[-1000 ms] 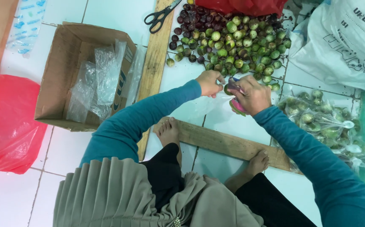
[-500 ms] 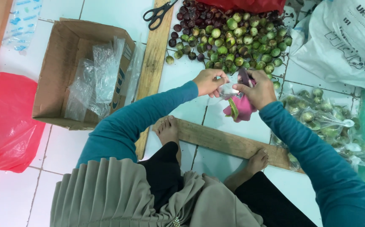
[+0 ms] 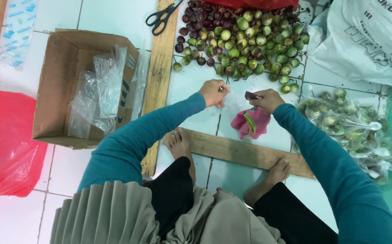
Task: Trimming stems of small fruits with a knife and placing them into plastic bags
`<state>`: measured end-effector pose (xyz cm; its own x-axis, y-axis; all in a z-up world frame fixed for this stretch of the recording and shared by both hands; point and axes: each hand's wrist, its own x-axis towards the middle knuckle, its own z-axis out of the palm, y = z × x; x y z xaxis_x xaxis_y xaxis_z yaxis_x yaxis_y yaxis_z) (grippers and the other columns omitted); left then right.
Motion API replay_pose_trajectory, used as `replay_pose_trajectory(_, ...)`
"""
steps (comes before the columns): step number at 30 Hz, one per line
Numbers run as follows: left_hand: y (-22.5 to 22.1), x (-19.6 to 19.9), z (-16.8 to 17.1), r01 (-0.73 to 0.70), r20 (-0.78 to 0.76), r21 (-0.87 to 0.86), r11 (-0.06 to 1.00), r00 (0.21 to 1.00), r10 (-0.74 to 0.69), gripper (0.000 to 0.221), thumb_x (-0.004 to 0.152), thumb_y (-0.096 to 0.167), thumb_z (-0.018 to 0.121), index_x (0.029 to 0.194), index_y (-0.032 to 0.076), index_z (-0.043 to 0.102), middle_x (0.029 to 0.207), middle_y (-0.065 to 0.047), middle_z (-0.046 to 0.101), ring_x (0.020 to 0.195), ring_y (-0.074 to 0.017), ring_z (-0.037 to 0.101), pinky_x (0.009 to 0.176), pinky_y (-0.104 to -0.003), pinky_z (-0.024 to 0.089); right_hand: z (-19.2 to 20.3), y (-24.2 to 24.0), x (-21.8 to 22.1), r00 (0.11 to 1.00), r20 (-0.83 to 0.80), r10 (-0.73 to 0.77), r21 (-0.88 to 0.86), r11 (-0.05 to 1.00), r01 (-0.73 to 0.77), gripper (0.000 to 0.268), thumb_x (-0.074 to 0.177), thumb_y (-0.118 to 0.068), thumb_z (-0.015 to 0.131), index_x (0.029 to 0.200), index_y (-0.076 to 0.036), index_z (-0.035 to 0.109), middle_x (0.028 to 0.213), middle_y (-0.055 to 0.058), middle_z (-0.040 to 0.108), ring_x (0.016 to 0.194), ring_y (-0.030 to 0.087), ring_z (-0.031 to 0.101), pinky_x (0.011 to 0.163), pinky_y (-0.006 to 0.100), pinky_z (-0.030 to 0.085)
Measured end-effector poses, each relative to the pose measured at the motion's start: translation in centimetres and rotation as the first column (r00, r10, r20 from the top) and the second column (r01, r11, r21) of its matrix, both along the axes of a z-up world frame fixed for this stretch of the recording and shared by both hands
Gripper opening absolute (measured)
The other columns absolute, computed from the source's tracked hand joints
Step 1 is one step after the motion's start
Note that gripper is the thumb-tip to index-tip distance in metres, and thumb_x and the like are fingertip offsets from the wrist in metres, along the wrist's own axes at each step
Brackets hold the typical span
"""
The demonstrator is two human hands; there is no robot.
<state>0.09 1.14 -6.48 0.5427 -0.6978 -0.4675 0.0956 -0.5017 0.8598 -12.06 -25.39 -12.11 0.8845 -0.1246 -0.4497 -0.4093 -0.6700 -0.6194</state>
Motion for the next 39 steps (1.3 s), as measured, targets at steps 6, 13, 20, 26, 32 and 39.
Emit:
replay_pose_trajectory(6, 1.3, 0.9, 7.7, -0.041, -0.487, -0.090, 0.995, 0.873, -0.008, 0.072, 0.095, 0.046, 0.068, 0.149, 0.004, 0.047, 0.102, -0.024, 0.074, 0.085, -0.0280, 0.080, 0.072, -0.030, 0.068, -7.7, -2.9, 1.9, 0.995, -0.057, -0.079, -0.060, 0.995, 0.076, 0.047, 0.078, -0.039, 0.081, 0.124, -0.030, 0.076, 0.120, 0.015, 0.075, 0.119, 0.041, 0.065, 0.105, 0.050, 0.053)
replay_pose_trajectory(13, 0.0, 5.8, -8.7, -0.129, -0.187, 0.018, 0.991, 0.974, 0.130, 0.052, 0.100, 0.041, 0.065, 0.136, 0.003, 0.060, 0.097, -0.018, 0.077, 0.086, -0.0238, 0.079, 0.074, -0.034, 0.068, -4.6, -2.1, 7.1, 0.979, 0.059, -0.193, -0.115, 0.973, 0.199, 0.041, 0.088, -0.048, 0.080, 0.124, -0.028, 0.076, 0.119, 0.010, 0.075, 0.117, 0.038, 0.066, 0.101, 0.049, 0.055)
replay_pose_trajectory(20, -1.2, 7.2, -13.1, -0.085, -0.046, 0.077, 0.993, 0.995, 0.088, 0.037, 0.101, 0.024, 0.062, 0.134, 0.006, 0.063, 0.098, -0.016, 0.075, 0.090, -0.0238, 0.076, 0.076, -0.036, 0.068, 2.0, 2.4, 14.3, 0.990, 0.050, 0.129, -0.484, 0.871, -0.090, 0.039, 0.103, -0.042, 0.064, 0.137, -0.023, 0.067, 0.132, 0.015, 0.064, 0.105, 0.044, 0.072, 0.091, 0.058, 0.061)
replay_pose_trajectory(26, -2.9, 8.5, -14.4, -0.079, 0.006, 0.114, 0.990, 0.997, 0.079, 0.032, 0.102, 0.026, 0.062, 0.130, 0.012, 0.067, 0.098, -0.012, 0.076, 0.091, -0.0208, 0.077, 0.082, -0.038, 0.066, -7.5, 0.4, 19.2, 0.981, -0.111, 0.160, -0.625, 0.756, -0.194, 0.027, 0.096, -0.032, 0.059, 0.112, -0.023, 0.078, 0.103, 0.011, 0.080, 0.099, 0.035, 0.077, 0.081, 0.051, 0.062)
replay_pose_trajectory(32, -3.2, 8.6, -14.8, -0.012, -0.029, 0.155, 0.988, 0.999, 0.016, 0.034, 0.104, 0.028, 0.060, 0.134, 0.012, 0.065, 0.102, -0.014, 0.076, 0.097, -0.0238, 0.077, 0.089, -0.042, 0.063, -2.9, 3.3, 19.4, 0.981, -0.143, 0.130, -0.514, 0.837, -0.186, 0.030, 0.096, -0.033, 0.063, 0.102, -0.012, 0.083, 0.104, 0.020, 0.080, 0.104, 0.040, 0.075, 0.089, 0.056, 0.060)
replay_pose_trajectory(39, -3.1, 8.3, -15.8, -0.048, -0.047, 0.151, 0.987, 0.997, 0.056, 0.033, 0.101, 0.027, 0.063, 0.131, 0.014, 0.067, 0.099, -0.013, 0.077, 0.094, -0.0226, 0.077, 0.088, -0.040, 0.063, -6.3, 2.7, 21.2, 0.963, -0.266, -0.051, -0.447, 0.891, -0.076, 0.036, 0.099, -0.034, 0.069, 0.110, -0.001, 0.077, 0.109, 0.023, 0.076, 0.105, 0.041, 0.073, 0.091, 0.059, 0.058)
